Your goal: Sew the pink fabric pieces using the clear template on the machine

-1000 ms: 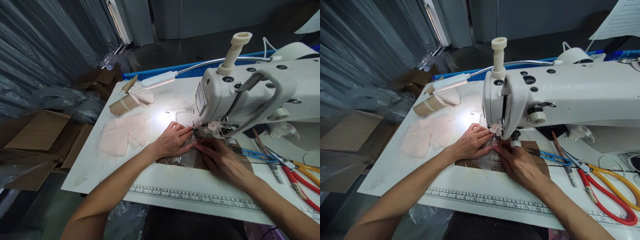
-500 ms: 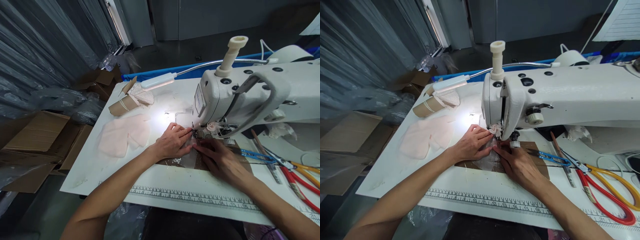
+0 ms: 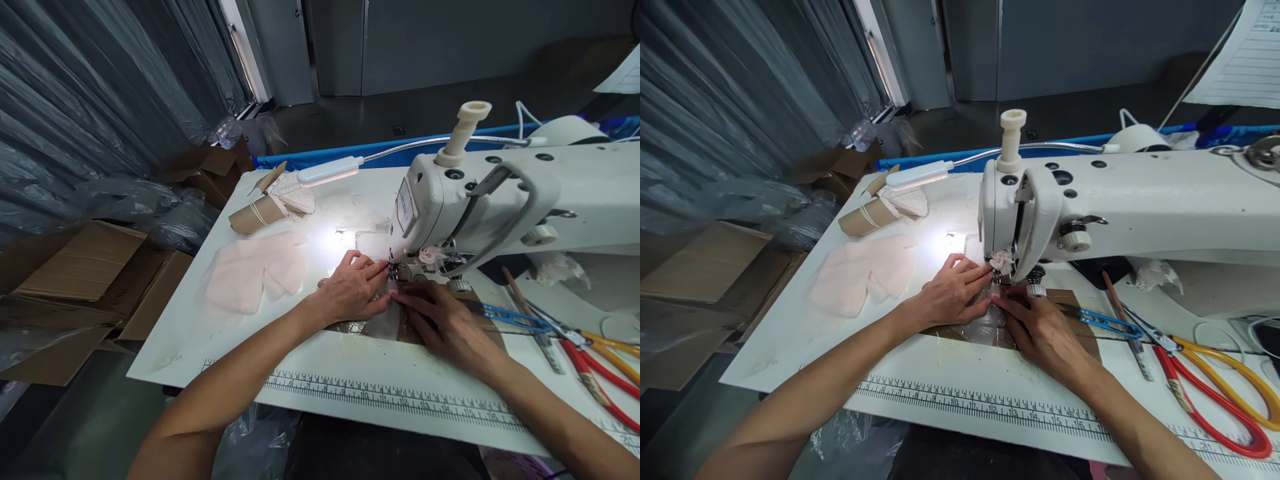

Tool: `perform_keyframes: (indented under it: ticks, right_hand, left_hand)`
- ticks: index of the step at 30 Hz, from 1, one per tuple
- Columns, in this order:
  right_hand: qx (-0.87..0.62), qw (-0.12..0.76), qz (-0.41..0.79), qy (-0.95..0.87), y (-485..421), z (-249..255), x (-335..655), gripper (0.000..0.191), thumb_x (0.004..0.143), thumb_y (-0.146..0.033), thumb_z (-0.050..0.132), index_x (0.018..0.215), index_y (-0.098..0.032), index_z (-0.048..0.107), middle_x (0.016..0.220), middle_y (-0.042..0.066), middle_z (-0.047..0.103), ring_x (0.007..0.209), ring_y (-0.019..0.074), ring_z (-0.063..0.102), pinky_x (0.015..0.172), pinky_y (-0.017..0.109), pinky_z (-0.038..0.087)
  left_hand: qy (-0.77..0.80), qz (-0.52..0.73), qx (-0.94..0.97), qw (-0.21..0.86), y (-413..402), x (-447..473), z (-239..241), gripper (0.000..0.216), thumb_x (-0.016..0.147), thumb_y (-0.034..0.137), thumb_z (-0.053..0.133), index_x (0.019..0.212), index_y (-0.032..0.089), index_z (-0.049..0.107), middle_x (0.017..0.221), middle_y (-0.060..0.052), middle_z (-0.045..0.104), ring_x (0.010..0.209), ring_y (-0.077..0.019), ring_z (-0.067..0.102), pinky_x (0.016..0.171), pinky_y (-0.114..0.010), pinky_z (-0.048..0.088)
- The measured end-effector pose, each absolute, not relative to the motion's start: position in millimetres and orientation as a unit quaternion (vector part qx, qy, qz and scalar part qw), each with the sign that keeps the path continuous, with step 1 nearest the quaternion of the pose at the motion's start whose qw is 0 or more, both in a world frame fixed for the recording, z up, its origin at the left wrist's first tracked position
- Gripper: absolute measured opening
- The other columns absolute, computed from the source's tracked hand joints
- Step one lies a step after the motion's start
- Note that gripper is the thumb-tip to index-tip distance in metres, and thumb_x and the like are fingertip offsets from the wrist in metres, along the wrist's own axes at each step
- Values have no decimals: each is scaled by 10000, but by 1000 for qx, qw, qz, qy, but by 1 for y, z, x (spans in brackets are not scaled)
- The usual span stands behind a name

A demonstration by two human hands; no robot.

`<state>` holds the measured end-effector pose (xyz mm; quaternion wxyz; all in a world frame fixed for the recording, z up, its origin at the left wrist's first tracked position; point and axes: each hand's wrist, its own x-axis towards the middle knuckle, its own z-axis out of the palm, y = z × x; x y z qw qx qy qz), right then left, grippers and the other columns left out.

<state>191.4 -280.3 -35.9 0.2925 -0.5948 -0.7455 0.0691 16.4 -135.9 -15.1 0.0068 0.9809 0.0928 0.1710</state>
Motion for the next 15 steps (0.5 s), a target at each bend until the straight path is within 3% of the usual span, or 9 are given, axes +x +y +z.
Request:
perform_keyframes:
  ticks: [10, 15]
  right_hand:
    - [-601, 284, 77, -743, -283, -40, 195, 408, 914, -177, 463, 1297, -268, 571, 1213, 104, 548, 1118, 246, 562, 951, 438, 520]
    - [-603, 276, 68, -745, -285, -40, 195, 408, 915, -185, 463, 1301, -259, 570, 1210, 114, 537, 1109, 257, 561, 931, 451, 530]
  left_hand:
    - [95, 187, 978, 0, -137, 14, -14, 425, 936, 416, 429, 1154, 95, 603, 1254, -148, 591, 994, -253, 552, 923, -467, 397]
    - [56, 242, 969, -11, -138, 17, -21, 290, 927, 348, 476, 983, 120, 646, 1069, -102, 671, 864, -195, 586, 844, -401, 437]
